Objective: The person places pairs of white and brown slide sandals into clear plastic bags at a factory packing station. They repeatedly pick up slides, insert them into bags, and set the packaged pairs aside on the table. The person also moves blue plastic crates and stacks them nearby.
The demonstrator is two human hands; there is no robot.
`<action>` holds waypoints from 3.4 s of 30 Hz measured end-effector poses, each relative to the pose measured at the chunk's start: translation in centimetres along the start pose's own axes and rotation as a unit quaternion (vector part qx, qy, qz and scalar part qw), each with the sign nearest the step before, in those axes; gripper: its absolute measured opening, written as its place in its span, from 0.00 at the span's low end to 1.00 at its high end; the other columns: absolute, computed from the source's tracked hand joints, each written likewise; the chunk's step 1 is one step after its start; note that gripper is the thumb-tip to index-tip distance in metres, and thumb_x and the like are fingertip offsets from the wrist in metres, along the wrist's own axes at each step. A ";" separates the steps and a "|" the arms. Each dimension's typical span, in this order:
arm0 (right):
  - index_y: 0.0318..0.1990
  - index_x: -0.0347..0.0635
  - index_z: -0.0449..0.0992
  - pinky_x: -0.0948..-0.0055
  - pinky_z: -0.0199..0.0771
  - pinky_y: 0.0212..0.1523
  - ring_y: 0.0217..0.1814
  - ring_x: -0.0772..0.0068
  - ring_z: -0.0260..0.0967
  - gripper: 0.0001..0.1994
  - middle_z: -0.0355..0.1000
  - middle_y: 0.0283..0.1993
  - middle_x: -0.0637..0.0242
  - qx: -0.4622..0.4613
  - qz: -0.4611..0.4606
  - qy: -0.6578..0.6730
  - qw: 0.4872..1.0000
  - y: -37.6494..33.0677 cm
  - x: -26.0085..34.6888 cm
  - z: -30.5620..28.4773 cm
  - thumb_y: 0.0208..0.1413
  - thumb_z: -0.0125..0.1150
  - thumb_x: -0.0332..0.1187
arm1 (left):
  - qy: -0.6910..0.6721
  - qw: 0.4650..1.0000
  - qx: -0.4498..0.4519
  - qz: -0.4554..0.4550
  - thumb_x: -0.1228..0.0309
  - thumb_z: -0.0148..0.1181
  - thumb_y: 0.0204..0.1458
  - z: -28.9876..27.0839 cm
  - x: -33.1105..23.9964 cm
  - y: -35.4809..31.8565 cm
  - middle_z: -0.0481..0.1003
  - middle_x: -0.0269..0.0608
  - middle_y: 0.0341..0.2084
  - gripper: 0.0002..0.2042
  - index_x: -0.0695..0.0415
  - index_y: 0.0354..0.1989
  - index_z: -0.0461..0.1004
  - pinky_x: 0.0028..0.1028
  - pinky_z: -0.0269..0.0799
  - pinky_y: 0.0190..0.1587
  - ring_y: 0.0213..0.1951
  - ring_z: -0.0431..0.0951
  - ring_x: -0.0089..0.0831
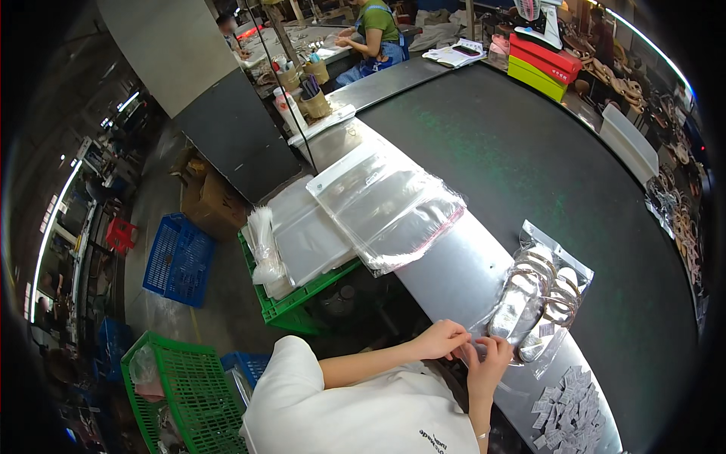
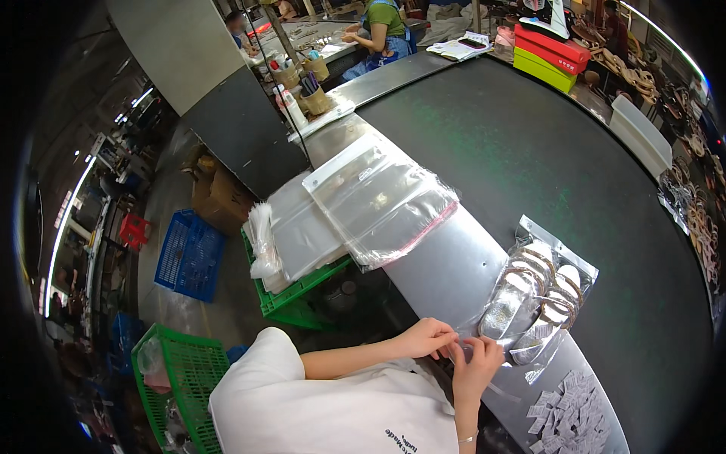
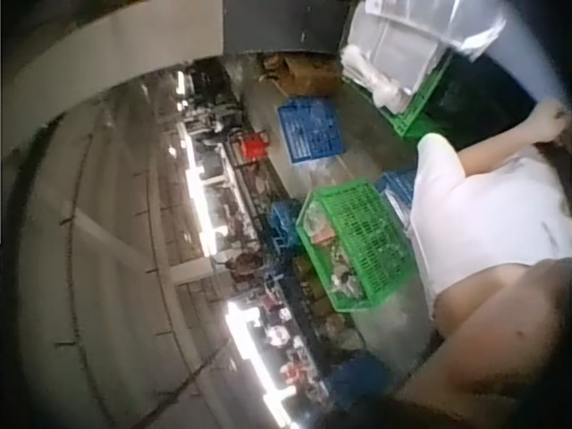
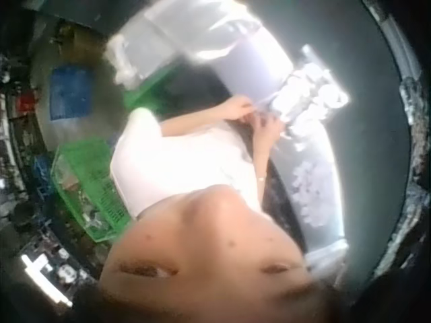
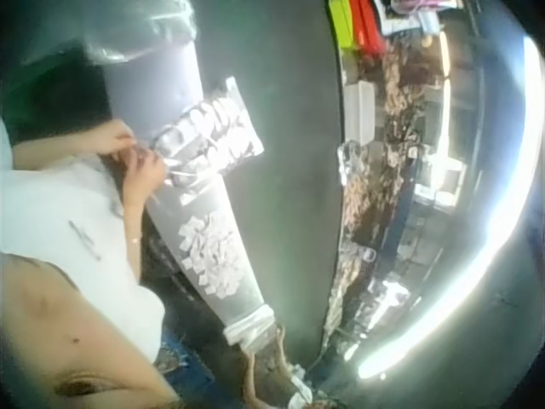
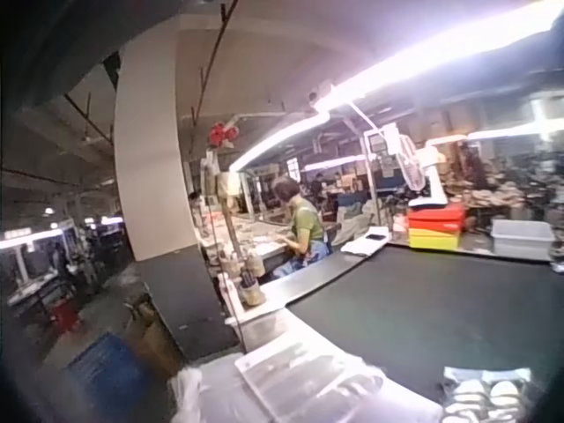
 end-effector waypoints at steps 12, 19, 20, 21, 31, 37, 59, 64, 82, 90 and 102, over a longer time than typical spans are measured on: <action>0.27 0.41 0.72 0.65 0.56 0.41 0.38 0.63 0.62 0.10 0.66 0.31 0.66 0.123 -0.014 0.052 0.991 1.1 1.7 1.6 0.38 0.68 0.32 | 0.029 0.997 -0.060 0.036 0.67 0.48 0.58 -0.8 -0.9 -1.8 0.75 0.35 0.20 0.14 0.64 0.31 0.75 0.19 0.71 0.25 0.24 0.75 0.18; 0.24 0.39 0.71 0.65 0.58 0.38 0.32 0.62 0.62 0.10 0.65 0.26 0.64 0.174 0.041 0.122 0.976 1.4 1.1 2.7 0.39 0.67 0.31 | 0.109 0.984 -0.092 0.112 0.70 0.47 0.56 -1.1 -2.1 -2.6 0.74 0.37 0.17 0.12 0.66 0.29 0.75 0.21 0.66 0.23 0.20 0.70 0.16; 0.23 0.38 0.70 0.65 0.58 0.37 0.31 0.62 0.62 0.09 0.64 0.26 0.63 0.185 0.058 0.142 0.971 1.4 0.9 2.9 0.39 0.66 0.30 | 0.101 0.982 -0.103 0.119 0.71 0.47 0.56 -1.1 -1.8 -2.5 0.74 0.37 0.17 0.12 0.66 0.28 0.75 0.21 0.66 0.24 0.20 0.70 0.17; 0.23 0.38 0.70 0.65 0.58 0.37 0.31 0.62 0.62 0.09 0.64 0.25 0.63 0.179 0.035 0.132 0.974 1.5 1.3 2.8 0.40 0.66 0.30 | 0.094 0.981 -0.114 0.126 0.71 0.47 0.55 -1.1 -1.3 -2.3 0.74 0.37 0.17 0.12 0.66 0.28 0.75 0.21 0.66 0.24 0.20 0.70 0.17; 0.24 0.42 0.69 0.65 0.56 0.35 0.31 0.62 0.60 0.08 0.62 0.24 0.66 0.099 -0.010 0.050 0.994 -1.8 3.5 -2.7 0.45 0.64 0.31 | 0.004 0.996 -0.082 -0.023 0.68 0.47 0.58 -3.1 -0.3 -0.9 0.78 0.42 0.26 0.13 0.66 0.38 0.75 0.20 0.73 0.29 0.27 0.78 0.23; 0.28 0.41 0.71 0.65 0.59 0.37 0.36 0.62 0.62 0.08 0.65 0.30 0.65 0.005 -0.006 0.022 1.000 0.2 2.2 -1.3 0.43 0.65 0.30 | 0.022 0.995 -0.090 0.029 0.69 0.47 0.58 -2.2 -0.9 -0.9 0.78 0.41 0.25 0.14 0.68 0.38 0.75 0.19 0.74 0.28 0.27 0.78 0.22; 0.29 0.42 0.70 0.62 0.61 0.40 0.36 0.60 0.64 0.07 0.68 0.34 0.64 0.139 0.077 -0.077 0.984 -13.7 -5.5 -9.4 0.42 0.61 0.29 | -0.025 0.999 -0.025 -0.031 0.71 0.48 0.57 -0.4 0.9 -1.8 0.76 0.42 0.18 0.13 0.68 0.27 0.74 0.20 0.72 0.28 0.24 0.77 0.23; 0.43 0.46 0.76 0.63 0.68 0.49 0.48 0.55 0.69 0.14 0.72 0.46 0.58 0.688 0.486 -0.293 0.453 -35.2 -18.3 -13.1 0.47 0.57 0.34 | 0.030 0.998 -0.048 0.029 0.70 0.50 0.58 -4.6 0.5 -3.2 0.75 0.42 0.17 0.14 0.68 0.25 0.74 0.19 0.70 0.26 0.21 0.75 0.21; 0.33 0.36 0.77 0.75 0.72 0.37 0.35 0.69 0.74 0.06 0.76 0.31 0.62 0.015 0.185 0.168 0.968 -10.8 -9.8 -9.3 0.48 0.64 0.28 | 0.299 0.906 0.021 0.299 0.78 0.59 0.48 -1.7 -1.3 -3.6 0.76 0.41 0.26 0.07 0.61 0.36 0.75 0.27 0.72 0.36 0.33 0.77 0.34; 0.45 0.33 0.66 0.82 0.61 0.29 0.29 0.87 0.58 0.20 0.63 0.27 0.75 0.055 0.387 0.411 0.824 -14.1 -7.0 -1.8 0.51 0.65 0.36 | -0.035 0.987 0.087 -0.132 0.78 0.50 0.54 -2.4 5.4 -2.9 0.73 0.38 0.21 0.11 0.70 0.44 0.68 0.20 0.67 0.20 0.16 0.72 0.25; 0.53 0.34 0.64 0.77 0.70 0.46 0.46 0.78 0.67 0.18 0.70 0.45 0.66 -0.450 0.225 0.432 0.748 -15.6 -12.9 -26.6 0.55 0.56 0.25 | 0.148 0.693 -0.006 0.706 0.59 0.54 0.52 6.7 -21.2 -8.7 0.73 0.60 0.36 0.22 0.73 0.37 0.69 0.46 0.70 0.46 0.39 0.74 0.55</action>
Point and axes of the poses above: each hand's wrist, its own y-axis towards the middle knuckle, its own z-axis out of the palm, x = y × z, the point moved 5 cm from there along y, towards the middle knuckle
